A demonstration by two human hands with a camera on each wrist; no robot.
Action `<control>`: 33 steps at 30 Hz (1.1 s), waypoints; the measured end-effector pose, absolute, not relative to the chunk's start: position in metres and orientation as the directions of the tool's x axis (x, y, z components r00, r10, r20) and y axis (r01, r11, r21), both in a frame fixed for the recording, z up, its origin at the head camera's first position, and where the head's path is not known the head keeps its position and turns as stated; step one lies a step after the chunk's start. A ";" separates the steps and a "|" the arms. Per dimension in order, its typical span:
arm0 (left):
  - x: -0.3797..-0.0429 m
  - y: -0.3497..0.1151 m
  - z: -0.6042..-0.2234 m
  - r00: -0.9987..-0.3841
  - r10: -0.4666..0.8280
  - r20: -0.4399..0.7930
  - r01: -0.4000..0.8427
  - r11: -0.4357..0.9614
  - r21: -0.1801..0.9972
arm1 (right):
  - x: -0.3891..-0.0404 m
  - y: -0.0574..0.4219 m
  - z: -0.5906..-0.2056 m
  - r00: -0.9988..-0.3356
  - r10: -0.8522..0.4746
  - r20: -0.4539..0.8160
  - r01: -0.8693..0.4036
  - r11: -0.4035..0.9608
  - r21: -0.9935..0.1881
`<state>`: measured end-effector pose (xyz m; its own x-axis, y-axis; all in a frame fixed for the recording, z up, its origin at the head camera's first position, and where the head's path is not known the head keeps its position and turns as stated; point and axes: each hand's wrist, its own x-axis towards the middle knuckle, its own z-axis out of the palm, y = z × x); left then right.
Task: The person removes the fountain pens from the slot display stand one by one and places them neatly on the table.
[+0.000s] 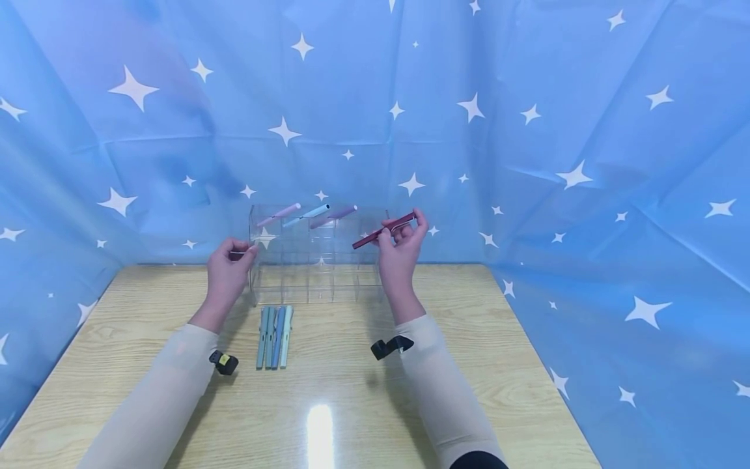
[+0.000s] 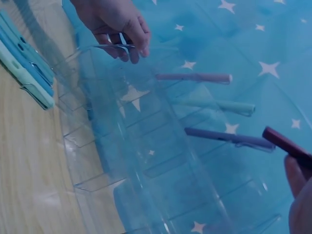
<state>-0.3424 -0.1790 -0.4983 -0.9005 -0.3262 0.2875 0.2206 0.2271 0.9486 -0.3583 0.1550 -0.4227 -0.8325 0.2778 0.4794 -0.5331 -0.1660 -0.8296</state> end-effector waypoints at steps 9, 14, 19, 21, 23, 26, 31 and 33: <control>-0.343 -0.178 -0.499 -0.905 -0.324 0.276 0.205 0.235 0.950 | -0.344 0.154 -0.431 -0.871 0.195 0.450 -0.482 -0.162 -0.861; -0.342 -0.178 -0.499 -0.908 -0.325 0.266 0.194 0.236 0.952 | -0.336 0.153 -0.435 -0.902 0.126 0.412 -0.427 -0.141 -0.893; -0.341 -0.178 -0.499 -0.909 -0.322 0.264 0.193 0.234 0.953 | -0.327 0.151 -0.438 -0.941 0.069 0.332 -0.339 -0.187 -0.922; -0.341 -0.179 -0.499 -0.910 -0.319 0.264 0.196 0.229 0.953 | -0.324 0.150 -0.439 -0.949 0.046 0.313 -0.315 -0.203 -0.927; -0.341 -0.179 -0.499 -0.911 -0.318 0.264 0.197 0.228 0.954 | -0.321 0.149 -0.440 -0.954 0.028 0.299 -0.299 -0.199 -0.933; -0.341 -0.179 -0.500 -0.912 -0.317 0.261 0.196 0.223 0.955 | -0.317 0.147 -0.443 -0.959 0.006 0.283 -0.279 -0.187 -0.942; -0.342 -0.179 -0.500 -0.912 -0.317 0.261 0.198 0.219 0.956 | -0.309 0.141 -0.448 -0.969 -0.027 0.244 -0.236 -0.172 -0.956; -0.342 -0.179 -0.500 -0.910 -0.319 0.265 0.200 0.222 0.954 | -0.306 0.139 -0.449 -0.973 -0.041 0.228 -0.219 -0.168 -0.961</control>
